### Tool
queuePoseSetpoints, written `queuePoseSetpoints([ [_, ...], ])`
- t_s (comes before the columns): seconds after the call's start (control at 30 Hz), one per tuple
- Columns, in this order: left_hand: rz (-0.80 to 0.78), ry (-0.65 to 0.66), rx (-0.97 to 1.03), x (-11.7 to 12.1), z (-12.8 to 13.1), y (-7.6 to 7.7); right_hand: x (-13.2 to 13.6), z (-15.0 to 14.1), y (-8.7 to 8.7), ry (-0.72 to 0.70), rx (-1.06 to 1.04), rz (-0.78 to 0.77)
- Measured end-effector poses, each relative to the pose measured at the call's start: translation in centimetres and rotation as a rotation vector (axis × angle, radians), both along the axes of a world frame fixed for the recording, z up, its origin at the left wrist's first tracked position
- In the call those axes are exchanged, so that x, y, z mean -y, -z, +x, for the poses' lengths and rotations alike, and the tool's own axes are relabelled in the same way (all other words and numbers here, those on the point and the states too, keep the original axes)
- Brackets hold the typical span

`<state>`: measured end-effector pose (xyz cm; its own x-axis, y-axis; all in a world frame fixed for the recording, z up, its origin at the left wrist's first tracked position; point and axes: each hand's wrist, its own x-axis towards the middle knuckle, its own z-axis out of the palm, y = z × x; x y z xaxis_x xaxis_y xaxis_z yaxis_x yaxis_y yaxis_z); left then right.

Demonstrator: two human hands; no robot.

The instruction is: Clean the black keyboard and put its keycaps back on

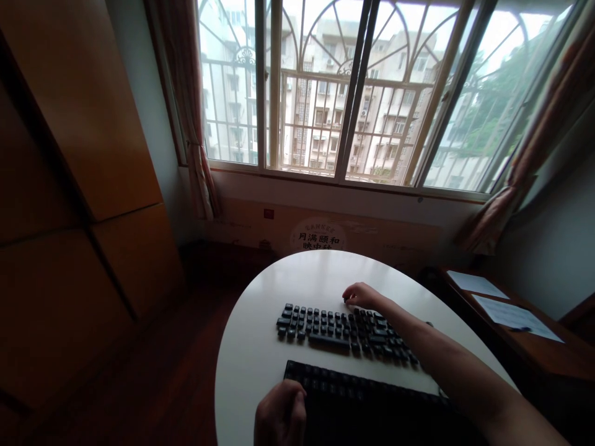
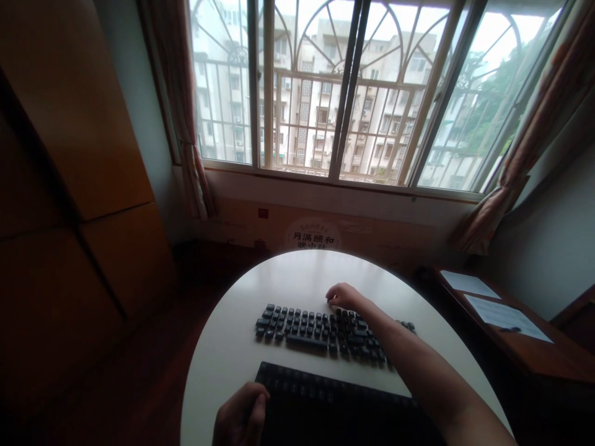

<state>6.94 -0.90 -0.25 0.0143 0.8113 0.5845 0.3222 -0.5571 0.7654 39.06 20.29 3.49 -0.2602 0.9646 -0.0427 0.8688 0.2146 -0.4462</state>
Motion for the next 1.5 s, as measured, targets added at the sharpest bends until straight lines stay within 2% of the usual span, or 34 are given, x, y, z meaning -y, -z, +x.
queuePoseSetpoints([
  [0.13,-0.055,0.002,-0.007,0.5,0.2,-0.5,4.2,0.1,-2.4,0.033,-0.048,0.104],
  [0.27,-0.089,0.058,-0.054,0.5,0.4,-0.9,11.5,0.8,-5.3,-0.021,-0.145,0.153],
  [0.33,-0.084,0.093,-0.050,0.3,0.5,-1.1,15.7,0.6,-5.6,-0.064,-0.194,0.146],
  [0.4,-0.076,0.117,-0.034,0.2,0.5,-1.2,19.6,-0.1,-4.7,-0.058,-0.251,0.107],
  [0.47,-0.091,0.109,-0.014,0.2,0.5,-1.4,22.6,-0.9,-2.9,-0.022,-0.285,0.085],
  [0.57,-0.135,0.067,0.009,0.2,0.3,-1.5,25.0,-1.9,-0.1,0.078,-0.281,0.101],
  [0.67,-0.136,0.047,0.027,0.1,0.3,-1.5,25.7,-2.7,0.9,0.132,-0.281,0.160],
  [0.87,-0.146,0.051,0.032,0.2,0.3,-1.4,25.0,-4.0,0.2,0.111,-0.164,0.172],
  [1.0,-0.133,0.061,0.035,0.2,0.4,-1.3,24.7,-4.4,0.7,0.098,-0.089,0.210],
  [1.3,-0.150,0.077,0.036,0.1,0.5,-1.4,25.1,-5.0,1.8,0.114,-0.081,0.232],
  [1.5,-0.181,0.060,0.021,0.0,0.5,-1.5,25.3,-5.0,2.5,0.203,-0.113,0.269],
])
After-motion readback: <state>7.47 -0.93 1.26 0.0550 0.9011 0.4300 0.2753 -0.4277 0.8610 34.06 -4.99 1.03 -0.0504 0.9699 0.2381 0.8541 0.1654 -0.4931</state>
